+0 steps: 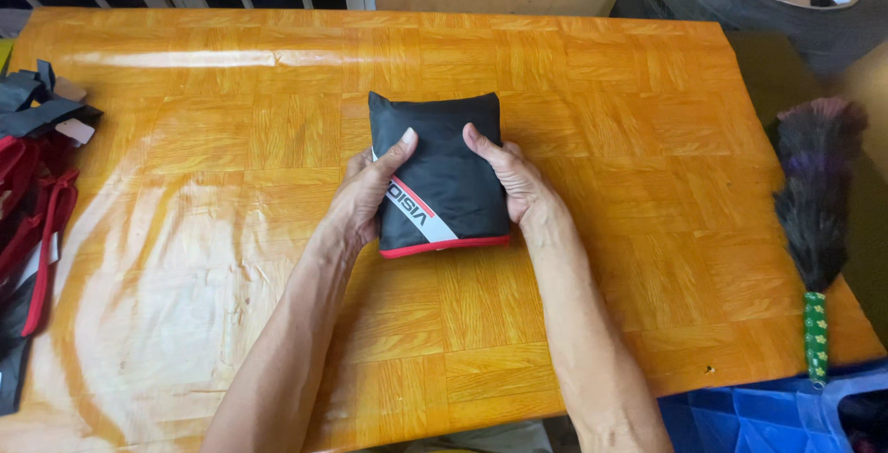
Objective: The person folds a small black pouch with a red strap on a wooden table, then places it into a white basket. They then unfold a larger black bag on the table and smooth it out with their hands.
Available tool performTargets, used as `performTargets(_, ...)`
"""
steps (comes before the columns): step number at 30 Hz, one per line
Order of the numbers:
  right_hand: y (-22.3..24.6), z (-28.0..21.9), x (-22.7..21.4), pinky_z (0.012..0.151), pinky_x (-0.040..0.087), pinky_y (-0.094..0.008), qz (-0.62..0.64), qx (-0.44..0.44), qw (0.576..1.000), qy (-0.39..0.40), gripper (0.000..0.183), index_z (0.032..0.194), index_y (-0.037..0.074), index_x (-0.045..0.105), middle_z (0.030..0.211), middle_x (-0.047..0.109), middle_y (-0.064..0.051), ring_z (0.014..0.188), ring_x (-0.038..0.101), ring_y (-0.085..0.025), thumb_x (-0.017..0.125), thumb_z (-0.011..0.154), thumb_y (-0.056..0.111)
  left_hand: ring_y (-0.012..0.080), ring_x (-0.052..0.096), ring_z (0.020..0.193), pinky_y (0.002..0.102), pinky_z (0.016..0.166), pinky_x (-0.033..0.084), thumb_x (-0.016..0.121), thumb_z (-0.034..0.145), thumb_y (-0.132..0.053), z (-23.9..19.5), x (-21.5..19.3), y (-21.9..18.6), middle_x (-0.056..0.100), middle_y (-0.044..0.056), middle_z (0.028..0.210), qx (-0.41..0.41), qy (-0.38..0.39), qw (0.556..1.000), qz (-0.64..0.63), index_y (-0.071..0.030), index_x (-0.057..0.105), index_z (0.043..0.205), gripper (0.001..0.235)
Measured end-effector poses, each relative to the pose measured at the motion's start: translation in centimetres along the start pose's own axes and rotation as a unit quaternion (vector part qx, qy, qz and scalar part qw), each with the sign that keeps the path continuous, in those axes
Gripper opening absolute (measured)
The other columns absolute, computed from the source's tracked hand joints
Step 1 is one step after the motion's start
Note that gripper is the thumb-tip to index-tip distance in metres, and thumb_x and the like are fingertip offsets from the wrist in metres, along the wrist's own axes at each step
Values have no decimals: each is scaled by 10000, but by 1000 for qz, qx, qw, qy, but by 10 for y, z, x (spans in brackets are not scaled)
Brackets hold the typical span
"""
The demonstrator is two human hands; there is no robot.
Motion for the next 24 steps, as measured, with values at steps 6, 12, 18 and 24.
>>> performTargets(6,-1,2,10,659,652,-501,40,13,999,3,588,1080,-58,723,919,757,-259,805,773,-357,956,697,323,310,778,777,462,674,656,882,786,-252,9,-9,2,751,197,857,-9,39,999,-26,13,693,1072,433)
performTargets(12,29,-26,14,705,657,-457,-61,17,998,-20,670,1032,0,743,901,757,-179,809,775,-312,796,756,608,322,750,882,502,786,635,956,684,-272,19,-10,7,698,199,990,-15,5,1000,9,-27,480,1365,866)
performTargets(18,10,20,-21,734,660,-398,-139,-22,989,-46,702,969,22,758,823,743,-146,792,773,-256,737,797,702,245,726,777,360,677,640,924,687,-479,10,-15,6,647,134,849,-6,-52,998,42,5,578,1134,744)
performTargets(24,11,7,-3,725,664,-436,-40,25,999,-15,682,1083,11,751,947,770,-195,840,783,-295,780,778,620,251,734,713,397,657,649,953,710,-351,28,-20,20,674,174,780,29,-28,997,-70,-21,523,1026,627)
Point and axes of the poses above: each hand's wrist, its own z-axis towards the middle knuckle, its own x-axis out of the palm, y = z × x, the point moved 1 cm from there along z, towards the middle knuckle
